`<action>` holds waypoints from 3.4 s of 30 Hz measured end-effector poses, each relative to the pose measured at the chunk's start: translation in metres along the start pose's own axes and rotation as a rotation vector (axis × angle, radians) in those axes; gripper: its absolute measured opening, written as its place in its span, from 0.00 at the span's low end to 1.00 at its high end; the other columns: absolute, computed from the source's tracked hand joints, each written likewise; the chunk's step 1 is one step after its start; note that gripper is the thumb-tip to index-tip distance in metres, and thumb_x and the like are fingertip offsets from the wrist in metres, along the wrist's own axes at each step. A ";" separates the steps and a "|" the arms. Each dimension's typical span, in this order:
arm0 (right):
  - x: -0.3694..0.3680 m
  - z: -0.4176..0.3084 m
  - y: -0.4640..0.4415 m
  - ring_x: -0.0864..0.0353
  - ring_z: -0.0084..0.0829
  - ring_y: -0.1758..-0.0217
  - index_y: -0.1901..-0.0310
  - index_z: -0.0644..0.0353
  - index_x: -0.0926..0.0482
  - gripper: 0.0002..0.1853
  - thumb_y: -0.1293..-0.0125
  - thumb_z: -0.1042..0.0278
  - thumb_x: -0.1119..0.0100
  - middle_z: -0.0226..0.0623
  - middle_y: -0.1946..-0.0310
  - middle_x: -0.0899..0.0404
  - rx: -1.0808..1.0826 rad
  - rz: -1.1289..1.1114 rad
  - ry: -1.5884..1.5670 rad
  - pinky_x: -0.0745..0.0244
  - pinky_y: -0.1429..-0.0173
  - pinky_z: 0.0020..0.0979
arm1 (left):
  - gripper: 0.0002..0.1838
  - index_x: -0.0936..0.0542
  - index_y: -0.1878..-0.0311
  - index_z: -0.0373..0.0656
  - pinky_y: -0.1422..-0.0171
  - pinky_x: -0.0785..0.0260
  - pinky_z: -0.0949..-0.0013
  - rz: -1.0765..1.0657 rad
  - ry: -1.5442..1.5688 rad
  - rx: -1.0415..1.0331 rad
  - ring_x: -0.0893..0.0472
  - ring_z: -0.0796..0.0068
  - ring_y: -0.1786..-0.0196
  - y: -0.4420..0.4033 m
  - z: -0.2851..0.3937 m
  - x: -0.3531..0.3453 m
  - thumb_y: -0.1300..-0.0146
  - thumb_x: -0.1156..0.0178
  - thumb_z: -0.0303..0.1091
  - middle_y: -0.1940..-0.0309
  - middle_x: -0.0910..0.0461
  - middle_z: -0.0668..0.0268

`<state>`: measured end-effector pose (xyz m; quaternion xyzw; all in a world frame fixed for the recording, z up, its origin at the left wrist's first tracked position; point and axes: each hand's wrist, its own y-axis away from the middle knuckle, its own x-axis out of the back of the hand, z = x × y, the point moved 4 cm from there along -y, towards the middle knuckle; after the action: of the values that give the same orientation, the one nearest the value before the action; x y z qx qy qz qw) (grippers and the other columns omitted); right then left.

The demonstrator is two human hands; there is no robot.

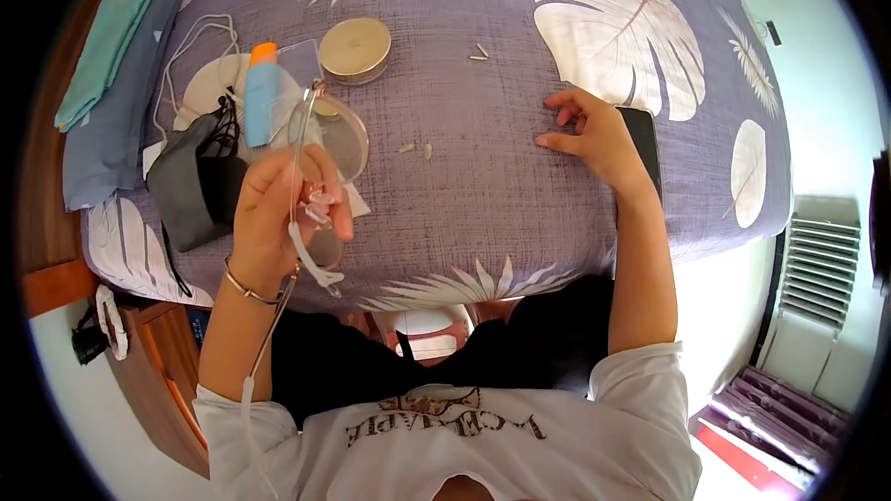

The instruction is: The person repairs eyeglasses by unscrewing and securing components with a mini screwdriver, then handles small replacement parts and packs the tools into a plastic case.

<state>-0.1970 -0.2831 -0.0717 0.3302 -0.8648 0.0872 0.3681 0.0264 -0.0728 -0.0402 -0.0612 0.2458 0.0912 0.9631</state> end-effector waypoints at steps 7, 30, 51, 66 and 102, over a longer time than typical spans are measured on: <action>-0.011 -0.003 -0.010 0.30 0.24 0.76 0.70 0.64 0.24 0.11 0.58 0.72 0.36 0.33 0.79 0.28 -0.080 -0.074 -0.032 0.33 0.68 0.24 | 0.17 0.35 0.78 0.36 0.81 0.31 0.72 -0.002 0.029 0.059 0.26 0.66 0.82 -0.003 -0.010 0.005 0.38 0.56 0.38 0.76 0.32 0.59; -0.011 -0.135 0.055 0.36 0.16 0.73 0.68 0.67 0.30 0.07 0.45 0.72 0.46 0.33 0.73 0.30 0.274 -0.476 -1.411 0.41 0.69 0.16 | 0.17 0.31 0.74 0.33 0.74 0.28 0.68 -0.087 0.247 0.051 0.24 0.65 0.77 0.007 -0.002 -0.026 0.38 0.57 0.38 0.72 0.31 0.56; -0.005 -0.194 0.103 0.42 0.19 0.78 0.79 0.54 0.33 0.11 0.52 0.74 0.38 0.29 0.76 0.38 0.424 -0.351 -1.364 0.48 0.76 0.21 | 0.15 0.31 0.76 0.35 0.75 0.30 0.71 -0.228 0.317 -0.034 0.24 0.65 0.77 0.025 0.025 -0.070 0.39 0.55 0.36 0.71 0.30 0.55; -0.008 -0.224 0.145 0.41 0.20 0.80 0.72 0.61 0.28 0.08 0.53 0.75 0.37 0.32 0.76 0.39 0.866 0.411 -0.082 0.44 0.78 0.21 | 0.10 0.31 0.74 0.33 0.72 0.31 0.75 -0.337 0.382 -0.033 0.24 0.73 0.74 0.035 0.042 -0.086 0.40 0.56 0.28 0.72 0.29 0.58; -0.019 -0.229 0.180 0.37 0.19 0.83 0.61 0.49 0.24 0.14 0.51 0.62 0.39 0.23 0.62 0.28 1.040 0.584 0.184 0.40 0.78 0.25 | 0.17 0.26 0.77 0.32 0.73 0.32 0.73 -0.300 0.171 -0.319 0.25 0.68 0.75 0.046 0.053 -0.096 0.43 0.47 0.39 0.72 0.28 0.54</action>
<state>-0.1695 -0.0452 0.0954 0.2068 -0.7281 0.6245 0.1926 -0.0409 -0.0336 0.0494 -0.2557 0.2971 -0.0205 0.9197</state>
